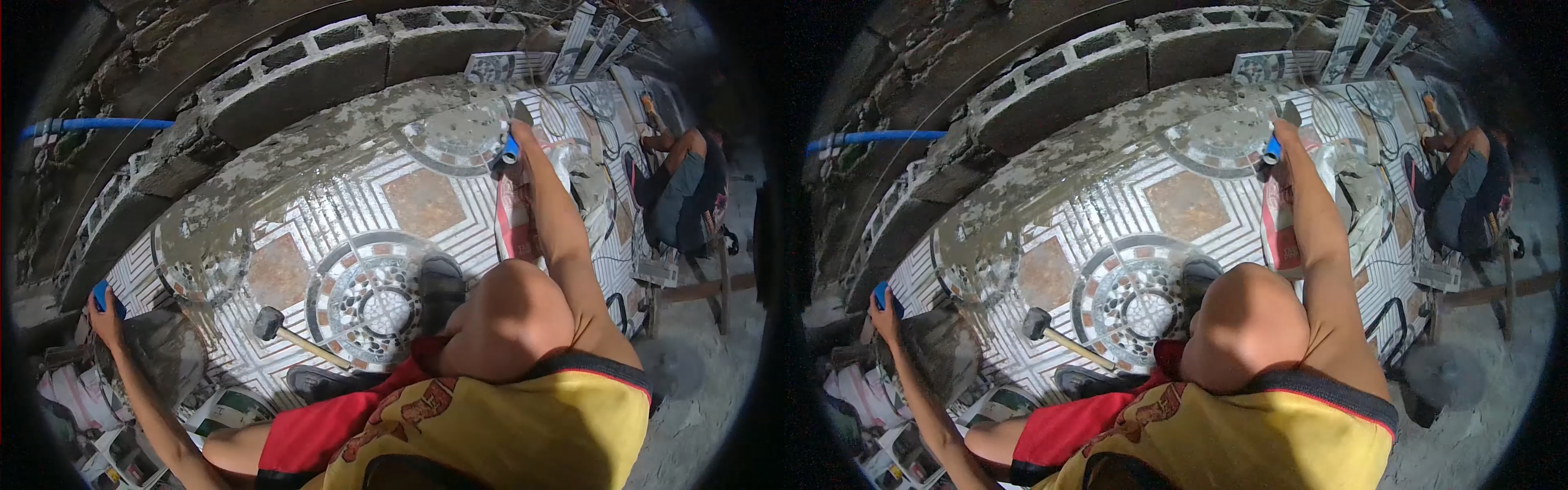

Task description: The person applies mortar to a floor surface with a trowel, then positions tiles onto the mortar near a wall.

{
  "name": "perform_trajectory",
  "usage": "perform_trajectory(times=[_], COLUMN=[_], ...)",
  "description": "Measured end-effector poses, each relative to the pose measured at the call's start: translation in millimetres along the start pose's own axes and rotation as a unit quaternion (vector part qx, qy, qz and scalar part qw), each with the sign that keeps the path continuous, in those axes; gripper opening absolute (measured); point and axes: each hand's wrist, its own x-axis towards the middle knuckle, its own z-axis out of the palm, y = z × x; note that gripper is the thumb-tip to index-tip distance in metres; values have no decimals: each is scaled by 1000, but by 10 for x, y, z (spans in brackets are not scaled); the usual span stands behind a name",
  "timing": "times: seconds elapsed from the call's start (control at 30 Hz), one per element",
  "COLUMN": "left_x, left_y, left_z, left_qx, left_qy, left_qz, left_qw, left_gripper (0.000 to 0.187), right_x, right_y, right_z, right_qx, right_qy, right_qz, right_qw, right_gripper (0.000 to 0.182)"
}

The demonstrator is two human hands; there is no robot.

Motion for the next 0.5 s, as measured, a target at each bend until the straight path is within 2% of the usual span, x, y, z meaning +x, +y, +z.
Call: perform_trajectory(times=[0.07, 0.13, 0.17, 0.2, 0.27, 0.4, 0.43, 0.47, 0.5], left_x=[-43, -58, -58, -61, -30, -22, -30, -46, -77], left_y=[13, 37, 42, 36, 2, -90, -89, -68, -37], left_z=[-4, 8, 11, 3, 8, 41, 45, 44, 46], left_qx=[30, -6, -7, -9, -10, -23, -31, -31, -37], left_qy=[-7, 0, -1, -2, -1, -17, -19, -21, -9], left_qz=[-2, -2, -2, 3, 7, 9, 12, 10, 15], left_qw=[1000, 1000, 1000, 1000, 1000, 1000, 999, 999, 999], left_gripper=[63, 62, 62, 62, 61, 65, 65, 65, 65], right_x=[-328, -399, -319, -281, -204, -153, -227, -503, -674], right_y=[-63, -111, -63, -29, 20, 236, 207, 91, 25], right_z=[266, 362, 269, 189, 110, 225, 332, 425, 453], right_qx=[29, -156, -13, -13, 26, -82, -99, -92, -44], right_qy=[31, -27, -156, -155, -41, -79, -83, -80, -49], right_qz=[35, 48, 114, 116, 62, 32, 73, 34, 53], right_qw=[998, 986, 981, 981, 997, 993, 989, 992, 996], right_gripper=[27, 27, 26, 26, 26, 28, 24, 23, 26])
